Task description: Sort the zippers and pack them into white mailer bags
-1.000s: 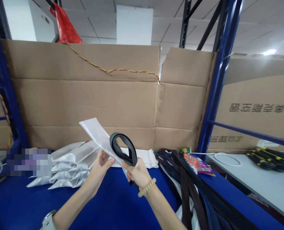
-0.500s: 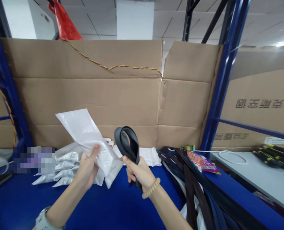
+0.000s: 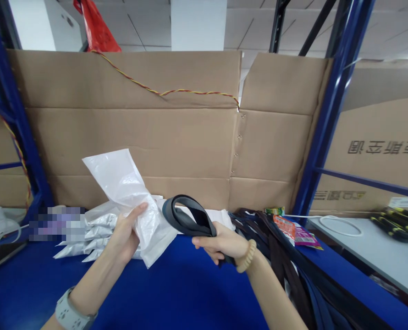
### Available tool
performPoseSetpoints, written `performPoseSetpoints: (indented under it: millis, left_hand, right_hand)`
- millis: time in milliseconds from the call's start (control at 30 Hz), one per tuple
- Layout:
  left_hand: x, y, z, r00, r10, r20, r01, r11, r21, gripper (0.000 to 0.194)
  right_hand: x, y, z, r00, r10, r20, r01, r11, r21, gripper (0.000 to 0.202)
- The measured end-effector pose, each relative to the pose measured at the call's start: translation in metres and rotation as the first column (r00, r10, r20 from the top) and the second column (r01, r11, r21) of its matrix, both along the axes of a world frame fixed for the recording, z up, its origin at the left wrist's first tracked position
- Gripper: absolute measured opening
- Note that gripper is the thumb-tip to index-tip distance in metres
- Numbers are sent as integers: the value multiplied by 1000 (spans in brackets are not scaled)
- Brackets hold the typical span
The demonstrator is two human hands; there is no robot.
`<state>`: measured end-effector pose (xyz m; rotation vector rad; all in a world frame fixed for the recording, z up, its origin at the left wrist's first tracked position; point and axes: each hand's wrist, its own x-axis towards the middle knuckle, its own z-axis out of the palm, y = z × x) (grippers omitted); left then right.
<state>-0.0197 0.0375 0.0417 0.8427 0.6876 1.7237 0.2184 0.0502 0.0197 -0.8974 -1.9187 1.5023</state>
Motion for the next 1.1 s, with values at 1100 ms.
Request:
performPoseSetpoints:
  millis: [1100]
  left_hand:
    - [3, 6, -7, 994, 13, 104, -15, 1000, 19, 47]
  right_hand:
    - [-46, 1, -42, 995, 87, -55, -102, 923, -372, 34]
